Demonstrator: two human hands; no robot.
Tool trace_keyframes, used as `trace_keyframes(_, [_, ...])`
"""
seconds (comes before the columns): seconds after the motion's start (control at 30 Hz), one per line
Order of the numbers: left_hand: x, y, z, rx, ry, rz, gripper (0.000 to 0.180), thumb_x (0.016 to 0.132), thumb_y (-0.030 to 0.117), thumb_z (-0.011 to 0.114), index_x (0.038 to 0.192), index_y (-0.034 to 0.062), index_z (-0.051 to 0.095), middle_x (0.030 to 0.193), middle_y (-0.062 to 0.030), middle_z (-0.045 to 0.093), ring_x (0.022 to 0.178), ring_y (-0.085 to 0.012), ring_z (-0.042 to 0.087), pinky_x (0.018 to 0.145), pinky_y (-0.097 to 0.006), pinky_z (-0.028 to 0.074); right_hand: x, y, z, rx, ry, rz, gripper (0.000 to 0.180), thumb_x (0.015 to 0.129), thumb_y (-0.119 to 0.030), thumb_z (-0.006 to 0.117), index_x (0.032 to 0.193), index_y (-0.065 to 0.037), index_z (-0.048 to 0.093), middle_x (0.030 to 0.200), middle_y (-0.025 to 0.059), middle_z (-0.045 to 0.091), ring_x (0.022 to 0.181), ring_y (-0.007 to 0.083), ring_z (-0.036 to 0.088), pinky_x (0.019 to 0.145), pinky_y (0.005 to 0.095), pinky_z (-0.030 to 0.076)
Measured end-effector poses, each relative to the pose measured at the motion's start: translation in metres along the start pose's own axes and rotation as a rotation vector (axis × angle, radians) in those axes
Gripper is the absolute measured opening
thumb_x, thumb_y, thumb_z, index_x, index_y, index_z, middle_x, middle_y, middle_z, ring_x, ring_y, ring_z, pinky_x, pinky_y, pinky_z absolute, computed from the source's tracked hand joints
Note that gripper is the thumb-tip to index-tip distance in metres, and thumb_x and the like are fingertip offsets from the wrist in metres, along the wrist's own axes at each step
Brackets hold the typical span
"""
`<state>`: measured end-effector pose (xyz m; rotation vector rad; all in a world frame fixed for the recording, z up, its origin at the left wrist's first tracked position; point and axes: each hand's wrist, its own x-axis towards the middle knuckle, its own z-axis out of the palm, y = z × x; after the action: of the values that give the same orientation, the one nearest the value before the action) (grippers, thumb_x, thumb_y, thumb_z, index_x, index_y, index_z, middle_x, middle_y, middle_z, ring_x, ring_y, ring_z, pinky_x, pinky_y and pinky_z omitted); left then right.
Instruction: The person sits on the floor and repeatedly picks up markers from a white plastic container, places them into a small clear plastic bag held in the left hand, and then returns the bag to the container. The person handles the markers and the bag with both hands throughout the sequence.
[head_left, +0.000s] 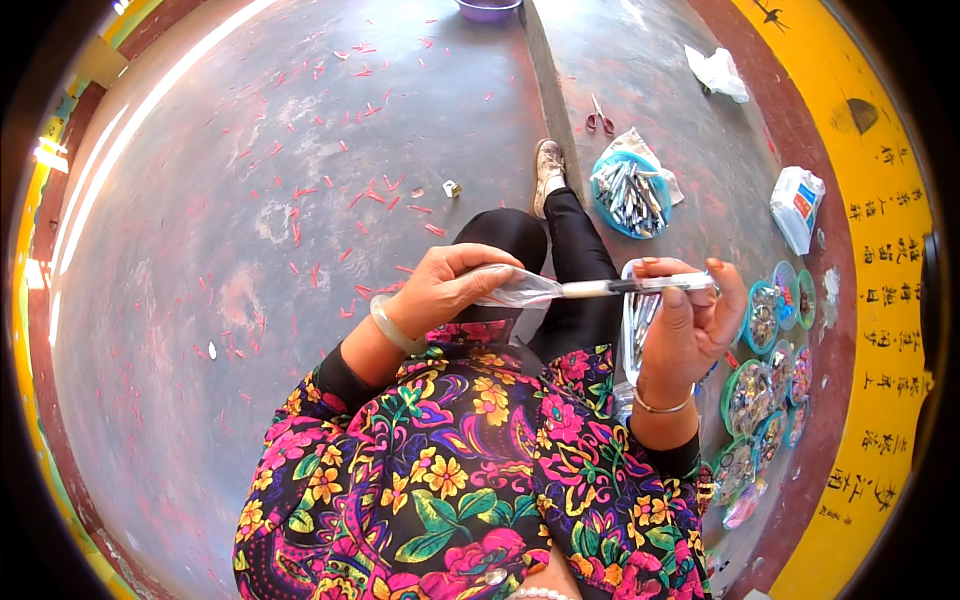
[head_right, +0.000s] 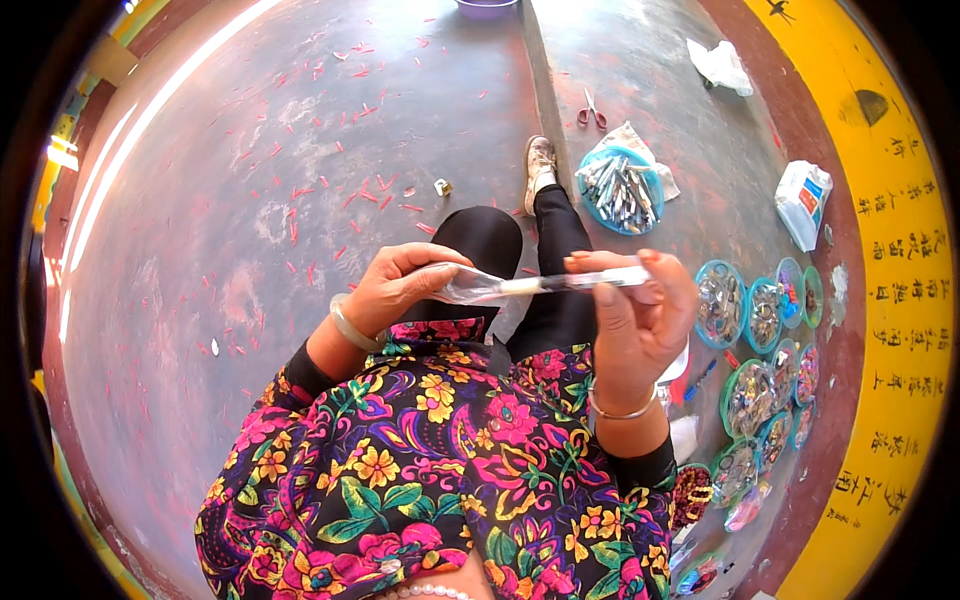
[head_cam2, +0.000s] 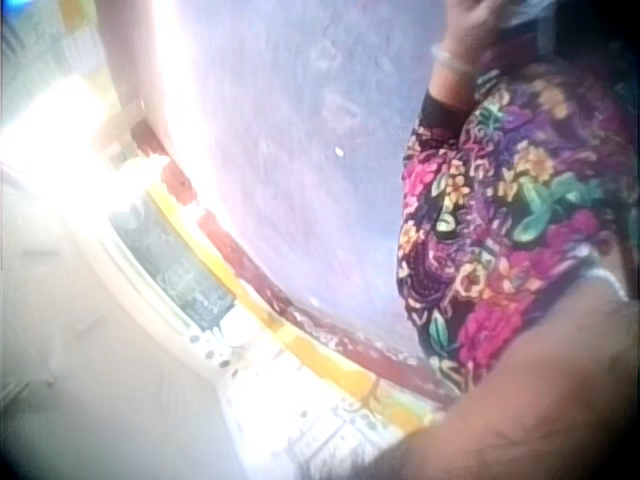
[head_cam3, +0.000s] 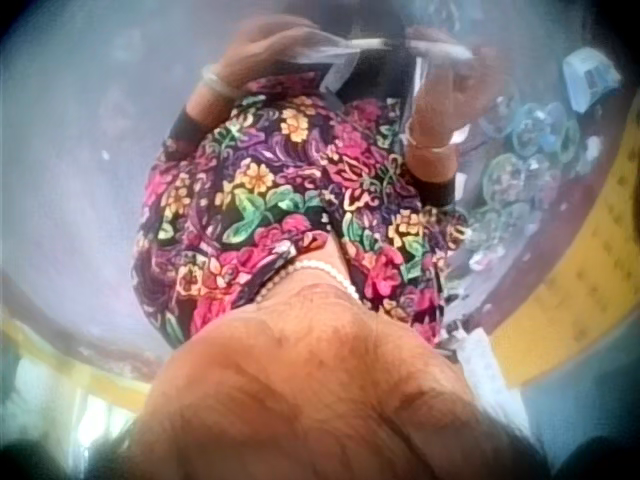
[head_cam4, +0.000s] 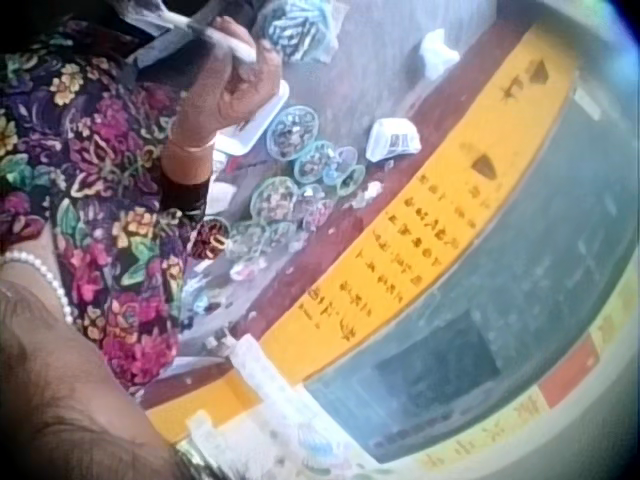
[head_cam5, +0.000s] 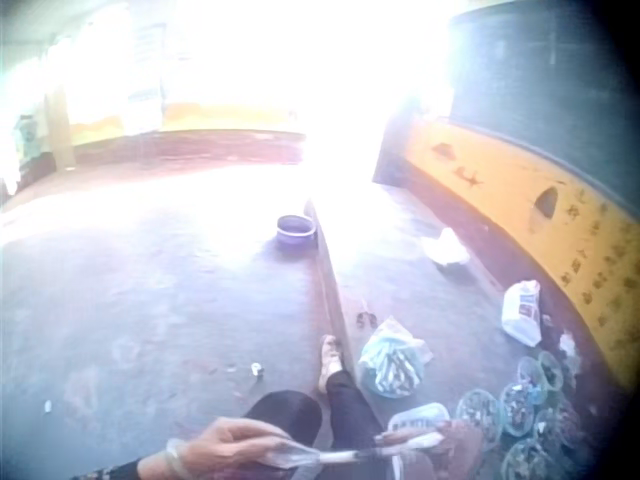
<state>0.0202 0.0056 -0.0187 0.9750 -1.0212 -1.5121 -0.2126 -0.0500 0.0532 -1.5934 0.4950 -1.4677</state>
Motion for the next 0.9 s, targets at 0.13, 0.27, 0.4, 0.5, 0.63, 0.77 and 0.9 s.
trace_keyframes(0.13, [0.001,0.002,0.004,0.011,-0.005,0.023,0.022,0.091,0.011,0.055,0.106,-0.0044,0.061,0.097,-0.0085,0.064,0.089,-0.012,0.061,0.079,-0.025,0.05,0.001,0.007,0.024,-0.07,-0.137,-0.061,0.03,0.084,0.005,0.059,0.11,0.001,0.044,0.092,0.0213,0.064,0.084,0.0267,0.065,0.075,0.034,0.053])
trace_keyframes(0.27, [0.001,0.004,0.004,0.009,0.014,0.034,0.021,0.091,0.012,0.056,0.104,-0.0033,0.063,0.094,-0.0052,0.064,0.085,-0.0089,0.059,0.075,-0.023,0.049,0.002,0.016,0.035,-0.329,-0.253,-0.136,0.019,0.08,0.004,0.064,0.097,0.005,0.057,0.089,0.0181,0.065,0.078,0.024,0.065,0.068,0.0291,0.052])
trace_keyframes(0.4, [0.002,0.004,0.002,-0.047,0.027,0.026,0.022,0.091,0.013,0.056,0.104,-0.0027,0.063,0.092,-0.0035,0.064,0.083,-0.0073,0.058,0.073,-0.022,0.048,0.005,0.022,0.047,-0.447,-0.318,-0.112,0.016,0.077,0.005,0.066,0.093,0.004,0.063,0.085,0.0144,0.065,0.075,0.0236,0.064,0.065,0.028,0.051])
trace_keyframes(0.5, [0.001,0.003,-0.002,-0.081,0.019,0.0,0.022,0.091,0.01,0.056,0.107,-0.0035,0.061,0.098,-0.0067,0.064,0.088,-0.0107,0.06,0.077,-0.024,0.05,0.0,0.028,0.054,-0.498,-0.319,-0.069,0.017,0.073,0.002,0.069,0.09,0.0,0.065,0.085,0.0117,0.066,0.078,0.0239,0.065,0.07,0.0297,0.049])
trace_keyframes(0.63, [0.002,-0.001,-0.008,-0.044,0.047,0.004,0.023,0.091,0.011,0.055,0.108,-0.0032,0.06,0.099,-0.0066,0.064,0.089,-0.011,0.06,0.08,-0.025,0.049,-0.004,0.04,0.058,-0.655,-0.349,-0.146,0.017,0.069,-0.003,0.072,0.085,-0.004,0.067,0.088,0.0092,0.067,0.088,0.0245,0.063,0.082,0.0321,0.043])
trace_keyframes(0.77, [0.004,0.002,-0.011,-0.101,0.049,0.039,0.023,0.091,0.012,0.055,0.108,-0.003,0.061,0.099,-0.0064,0.064,0.091,-0.0112,0.059,0.083,-0.025,0.047,-0.008,0.05,0.061,-0.731,-0.332,-0.18,0.013,0.069,-0.006,0.072,0.081,-0.006,0.068,0.098,0.0104,0.067,0.103,0.0271,0.058,0.088,0.0345,0.04])
trace_keyframes(0.9, [0.004,0.0,-0.016,-0.121,0.044,0.04,0.023,0.091,0.013,0.055,0.107,-0.0028,0.061,0.099,-0.0067,0.064,0.092,-0.0113,0.059,0.083,-0.026,0.047,-0.011,0.057,0.057,-0.701,-0.41,-0.111,0.019,0.073,-0.008,0.07,0.092,-0.008,0.07,0.111,0.0144,0.062,0.113,0.0301,0.052,0.095,0.0366,0.038])
